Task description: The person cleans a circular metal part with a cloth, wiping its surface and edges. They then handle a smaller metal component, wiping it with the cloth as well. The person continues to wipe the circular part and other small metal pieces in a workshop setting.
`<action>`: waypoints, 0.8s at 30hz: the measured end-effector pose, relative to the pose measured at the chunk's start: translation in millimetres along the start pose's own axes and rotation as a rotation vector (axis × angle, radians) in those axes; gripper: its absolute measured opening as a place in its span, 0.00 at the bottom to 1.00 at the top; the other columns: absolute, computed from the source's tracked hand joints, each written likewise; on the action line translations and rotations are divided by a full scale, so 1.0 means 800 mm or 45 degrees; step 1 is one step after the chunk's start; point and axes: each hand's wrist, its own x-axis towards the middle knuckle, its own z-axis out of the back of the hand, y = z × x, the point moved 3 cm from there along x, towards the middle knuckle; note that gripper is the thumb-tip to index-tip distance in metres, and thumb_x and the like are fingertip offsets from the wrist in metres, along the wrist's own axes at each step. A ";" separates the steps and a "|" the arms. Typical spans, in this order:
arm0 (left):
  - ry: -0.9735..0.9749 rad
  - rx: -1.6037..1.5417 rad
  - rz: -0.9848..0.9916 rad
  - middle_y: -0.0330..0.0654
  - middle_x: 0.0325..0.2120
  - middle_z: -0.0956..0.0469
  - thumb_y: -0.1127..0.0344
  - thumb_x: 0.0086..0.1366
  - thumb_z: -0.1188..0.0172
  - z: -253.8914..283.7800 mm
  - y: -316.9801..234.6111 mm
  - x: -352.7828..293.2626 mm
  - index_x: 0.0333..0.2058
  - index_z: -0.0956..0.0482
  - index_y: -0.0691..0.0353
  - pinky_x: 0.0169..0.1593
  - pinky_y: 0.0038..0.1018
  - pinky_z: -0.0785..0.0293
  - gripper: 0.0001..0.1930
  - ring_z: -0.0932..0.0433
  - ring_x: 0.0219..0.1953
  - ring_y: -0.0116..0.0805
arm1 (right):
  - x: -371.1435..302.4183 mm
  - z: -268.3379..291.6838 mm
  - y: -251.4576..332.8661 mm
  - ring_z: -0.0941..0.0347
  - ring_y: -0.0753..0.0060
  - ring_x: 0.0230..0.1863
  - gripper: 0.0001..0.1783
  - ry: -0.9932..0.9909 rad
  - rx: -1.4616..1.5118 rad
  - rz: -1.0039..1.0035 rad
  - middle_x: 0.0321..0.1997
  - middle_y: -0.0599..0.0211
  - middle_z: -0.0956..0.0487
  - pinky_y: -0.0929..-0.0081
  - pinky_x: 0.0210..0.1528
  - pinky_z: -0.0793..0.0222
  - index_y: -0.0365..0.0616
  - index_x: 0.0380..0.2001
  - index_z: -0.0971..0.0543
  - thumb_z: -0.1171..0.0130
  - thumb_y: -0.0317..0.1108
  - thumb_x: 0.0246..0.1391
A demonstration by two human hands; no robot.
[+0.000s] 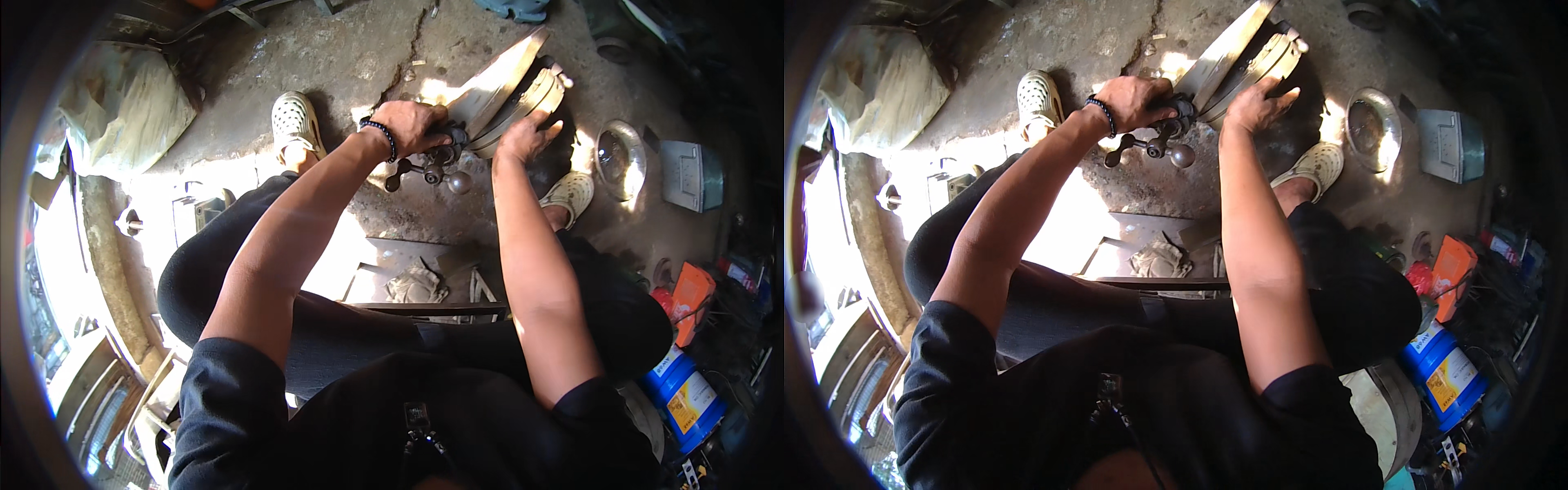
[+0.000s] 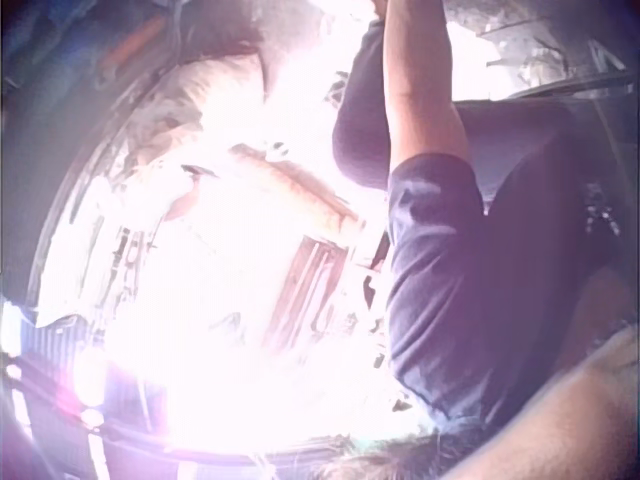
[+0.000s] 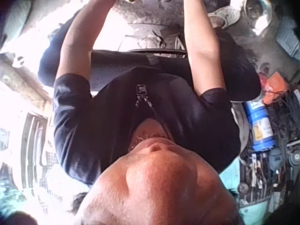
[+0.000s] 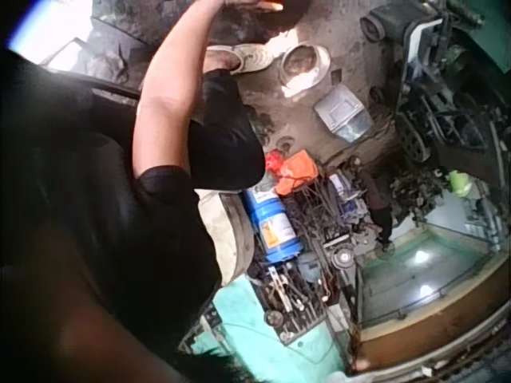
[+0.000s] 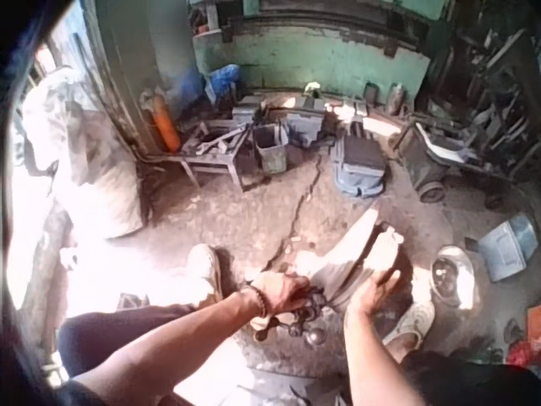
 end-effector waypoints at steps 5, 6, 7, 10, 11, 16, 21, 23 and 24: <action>-0.007 -0.024 -0.042 0.51 0.36 0.18 0.45 0.66 0.45 -0.009 0.009 0.001 0.47 0.25 0.54 0.44 0.44 0.23 0.20 0.19 0.41 0.53 | 0.008 -0.007 -0.015 0.54 0.48 0.76 0.43 -0.056 -0.040 0.171 0.74 0.41 0.48 0.62 0.76 0.60 0.32 0.70 0.48 0.59 0.57 0.66; -0.059 -0.044 -0.046 0.51 0.35 0.18 0.45 0.67 0.45 -0.009 0.012 -0.005 0.46 0.26 0.55 0.43 0.44 0.23 0.20 0.19 0.40 0.54 | -0.002 -0.004 -0.005 0.55 0.48 0.76 0.43 -0.048 -0.008 0.152 0.74 0.40 0.48 0.62 0.76 0.61 0.30 0.70 0.49 0.59 0.56 0.66; -0.059 -0.042 -0.044 0.51 0.34 0.18 0.45 0.67 0.45 -0.011 0.015 -0.009 0.45 0.26 0.55 0.42 0.44 0.23 0.20 0.19 0.40 0.54 | -0.002 -0.002 -0.001 0.55 0.47 0.76 0.43 -0.040 0.013 0.155 0.74 0.40 0.48 0.62 0.76 0.61 0.29 0.69 0.49 0.59 0.56 0.66; -0.076 -0.068 -0.034 0.52 0.32 0.19 0.45 0.67 0.45 -0.012 0.016 -0.015 0.42 0.28 0.57 0.41 0.43 0.23 0.20 0.19 0.37 0.54 | -0.002 -0.001 0.000 0.55 0.46 0.76 0.44 -0.036 0.045 0.184 0.74 0.39 0.48 0.60 0.76 0.62 0.28 0.69 0.49 0.58 0.56 0.66; -0.108 -0.113 -0.001 0.52 0.32 0.19 0.45 0.67 0.45 -0.018 0.019 -0.016 0.42 0.27 0.57 0.41 0.43 0.23 0.20 0.19 0.37 0.54 | -0.002 -0.002 -0.001 0.55 0.46 0.76 0.44 -0.037 0.035 0.178 0.74 0.39 0.48 0.60 0.76 0.62 0.28 0.69 0.49 0.58 0.57 0.66; -0.384 -0.409 0.203 0.52 0.29 0.19 0.45 0.63 0.40 -0.062 0.031 -0.028 0.42 0.27 0.58 0.38 0.42 0.24 0.22 0.19 0.34 0.55 | 0.000 -0.002 -0.001 0.56 0.47 0.76 0.45 -0.041 -0.018 0.186 0.74 0.39 0.48 0.61 0.76 0.62 0.28 0.69 0.48 0.59 0.58 0.66; -0.672 -0.652 0.323 0.55 0.26 0.21 0.50 0.62 0.37 -0.096 0.018 -0.053 0.40 0.27 0.60 0.36 0.40 0.25 0.19 0.20 0.31 0.57 | 0.000 -0.004 -0.004 0.56 0.47 0.76 0.46 -0.057 -0.012 0.169 0.74 0.39 0.47 0.61 0.76 0.62 0.28 0.69 0.47 0.58 0.59 0.65; -0.736 -0.694 0.365 0.55 0.27 0.21 0.51 0.62 0.37 -0.108 0.007 -0.062 0.40 0.27 0.60 0.36 0.41 0.25 0.19 0.20 0.31 0.57 | 0.005 -0.004 -0.006 0.54 0.47 0.76 0.46 -0.084 -0.016 0.184 0.73 0.39 0.46 0.61 0.76 0.61 0.28 0.68 0.47 0.57 0.59 0.65; -0.776 -0.705 0.488 0.56 0.29 0.21 0.52 0.62 0.38 -0.117 0.000 -0.062 0.39 0.27 0.61 0.37 0.42 0.25 0.18 0.20 0.34 0.57 | 0.003 -0.005 -0.006 0.53 0.47 0.75 0.46 -0.104 -0.025 0.195 0.73 0.39 0.45 0.60 0.76 0.60 0.28 0.68 0.46 0.57 0.59 0.64</action>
